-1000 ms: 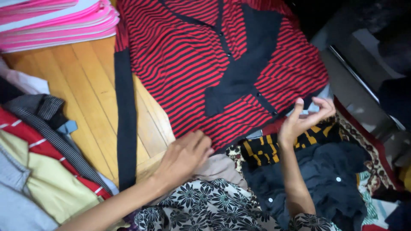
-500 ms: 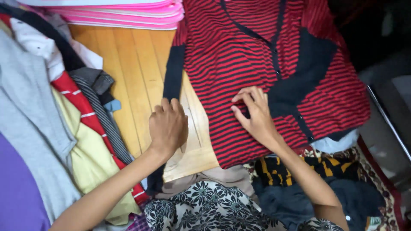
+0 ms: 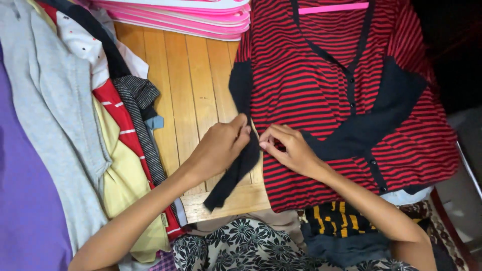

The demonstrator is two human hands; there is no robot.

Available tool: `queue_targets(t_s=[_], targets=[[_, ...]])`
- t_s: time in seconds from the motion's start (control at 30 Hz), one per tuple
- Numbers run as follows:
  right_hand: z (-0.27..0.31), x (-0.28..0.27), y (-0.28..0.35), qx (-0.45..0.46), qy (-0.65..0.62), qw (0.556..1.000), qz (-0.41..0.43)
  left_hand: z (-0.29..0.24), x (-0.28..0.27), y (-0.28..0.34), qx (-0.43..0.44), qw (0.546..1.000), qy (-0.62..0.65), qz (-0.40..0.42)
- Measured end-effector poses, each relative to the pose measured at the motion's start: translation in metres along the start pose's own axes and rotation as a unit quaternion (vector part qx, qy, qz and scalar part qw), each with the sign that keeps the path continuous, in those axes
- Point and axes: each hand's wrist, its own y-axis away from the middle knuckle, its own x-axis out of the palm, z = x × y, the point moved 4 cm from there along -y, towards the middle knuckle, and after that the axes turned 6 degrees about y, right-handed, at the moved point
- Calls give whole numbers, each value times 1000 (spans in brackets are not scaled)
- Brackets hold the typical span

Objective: The person buttons a red and black striped top and places it on a pink hanger. They then pick up a purple and grey cardigan, button it, and place it on a white hanger.

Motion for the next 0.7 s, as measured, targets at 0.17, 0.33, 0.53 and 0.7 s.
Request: queue_targets(t_s=[0.17,0.33,0.53,0.7], targets=[[-15,13,15,65,-118,991,0,9,3,-7,9,966,244,-88],[-42,45,45,107,-230,967,31,2,8,-11,9,939,320,-129],[-25,33,59,223,-571,788,-52,-40,9,-26,48,942,300,-142],[-2,-27,47,287,-658,685,-123,-67,27,-63,109,913,386,-72]])
